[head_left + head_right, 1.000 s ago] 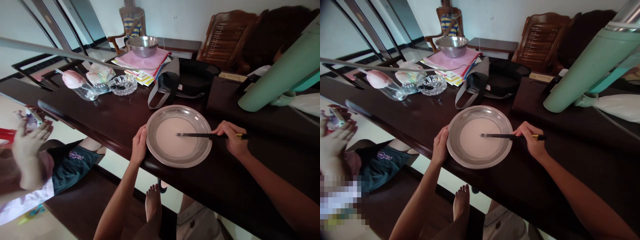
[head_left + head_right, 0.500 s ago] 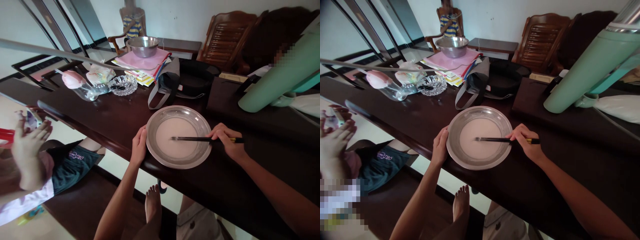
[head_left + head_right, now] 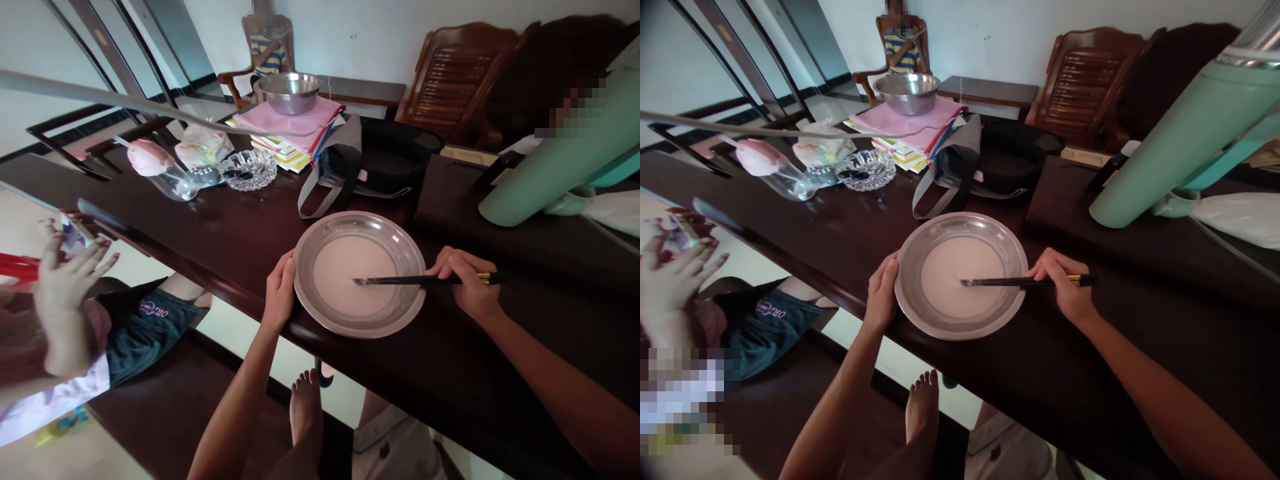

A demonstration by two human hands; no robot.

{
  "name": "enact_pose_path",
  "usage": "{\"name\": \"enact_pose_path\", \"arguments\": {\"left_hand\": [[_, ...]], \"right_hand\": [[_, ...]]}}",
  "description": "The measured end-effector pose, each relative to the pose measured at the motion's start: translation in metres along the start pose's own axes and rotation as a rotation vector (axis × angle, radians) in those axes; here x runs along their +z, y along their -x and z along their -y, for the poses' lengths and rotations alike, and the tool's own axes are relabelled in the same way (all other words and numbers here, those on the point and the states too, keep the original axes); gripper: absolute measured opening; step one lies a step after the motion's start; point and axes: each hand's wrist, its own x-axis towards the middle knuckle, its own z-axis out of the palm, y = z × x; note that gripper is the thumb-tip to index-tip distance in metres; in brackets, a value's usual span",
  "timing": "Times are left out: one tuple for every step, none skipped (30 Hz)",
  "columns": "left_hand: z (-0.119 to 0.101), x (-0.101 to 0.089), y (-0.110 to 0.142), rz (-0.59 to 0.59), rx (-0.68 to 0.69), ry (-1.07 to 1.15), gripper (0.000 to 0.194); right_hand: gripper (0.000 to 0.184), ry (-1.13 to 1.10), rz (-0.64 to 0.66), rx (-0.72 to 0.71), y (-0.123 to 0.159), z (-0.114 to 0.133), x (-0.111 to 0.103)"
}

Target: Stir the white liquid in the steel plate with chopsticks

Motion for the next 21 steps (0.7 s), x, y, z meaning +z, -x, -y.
{"name": "enact_pose_path", "arguments": {"left_hand": [[0.0007, -0.0001, -0.0001, 0.000, 0.003, 0.002, 0.047], [0.0012, -0.0003, -0.0001, -0.002, 0.005, 0.003, 0.047], [0.0017, -0.0004, -0.0001, -0.006, 0.006, 0.003, 0.047], [0.0019, -0.0004, -0.0001, -0.009, 0.006, 0.003, 0.047], [0.0020, -0.0004, -0.0001, -0.011, 0.005, 0.003, 0.047], [0.0020, -0.0003, -0.0001, -0.009, 0.006, 0.004, 0.047], [0.0019, -0.0003, -0.0001, -0.004, 0.006, 0.006, 0.047], [0.0018, -0.0002, 0.0000, 0.001, 0.005, 0.007, 0.047], [0.0016, -0.0002, 0.0001, 0.004, 0.004, 0.008, 0.047], [0.0013, -0.0002, 0.0002, 0.004, 0.002, 0.008, 0.046], [0.0011, -0.0003, 0.0003, 0.000, 0.000, 0.007, 0.046], [0.0008, -0.0003, 0.0005, -0.005, -0.002, 0.006, 0.046], [0.0005, -0.0003, 0.0005, -0.009, -0.002, 0.005, 0.046], [0.0003, -0.0004, 0.0006, -0.010, -0.001, 0.006, 0.046], [0.0001, -0.0004, 0.0006, -0.009, 0.001, 0.008, 0.046], [0.0001, -0.0003, 0.0006, -0.005, 0.003, 0.010, 0.046], [0.0001, -0.0003, 0.0005, -0.001, 0.005, 0.011, 0.046], [0.0001, -0.0003, 0.0005, 0.004, 0.005, 0.012, 0.046], [0.0003, -0.0002, 0.0004, 0.005, 0.003, 0.012, 0.046], [0.0003, -0.0002, 0.0004, 0.004, 0.002, 0.011, 0.046], [0.0004, -0.0002, 0.0003, 0.000, 0.001, 0.009, 0.047]], "right_hand": [[0.038, 0.006, 0.036, -0.004, 0.0001, 0.0003, 0.0002], [0.037, 0.029, 0.071, -0.007, 0.0002, 0.0005, 0.0004], [0.035, 0.059, 0.088, -0.008, 0.0000, 0.0005, 0.0005], [0.034, 0.082, 0.080, -0.008, -0.0003, 0.0003, 0.0003], [0.034, 0.088, 0.050, -0.008, -0.0006, -0.0003, 0.0000], [0.035, 0.074, 0.010, -0.011, -0.0008, -0.0011, -0.0005], [0.036, 0.044, -0.026, -0.014, -0.0010, -0.0018, -0.0010], [0.037, 0.008, -0.040, -0.017, -0.0009, -0.0023, -0.0013], [0.038, -0.020, -0.027, -0.018, -0.0007, -0.0024, -0.0013], [0.037, -0.029, 0.010, -0.016, -0.0005, -0.0020, -0.0010], [0.036, -0.014, 0.054, -0.011, -0.0003, -0.0012, -0.0006], [0.035, 0.017, 0.087, -0.005, -0.0003, -0.0002, -0.0001], [0.033, 0.056, 0.100, 0.001, -0.0005, 0.0007, 0.0002], [0.033, 0.087, 0.084, 0.005, -0.0008, 0.0014, 0.0004], [0.033, 0.095, 0.045, 0.008, -0.0011, 0.0016, 0.0003], [0.035, 0.079, 0.001, 0.009, -0.0012, 0.0014, 0.0001], [0.036, 0.046, -0.033, 0.008, -0.0012, 0.0010, -0.0002], [0.037, 0.009, -0.043, 0.005, -0.0010, 0.0005, -0.0004], [0.037, -0.016, -0.024, -0.001, -0.0007, 0.0002, -0.0005], [0.036, -0.018, 0.013, -0.007, -0.0004, 0.0000, -0.0004], [0.035, 0.004, 0.053, -0.012, -0.0002, 0.0000, -0.0003]]}}
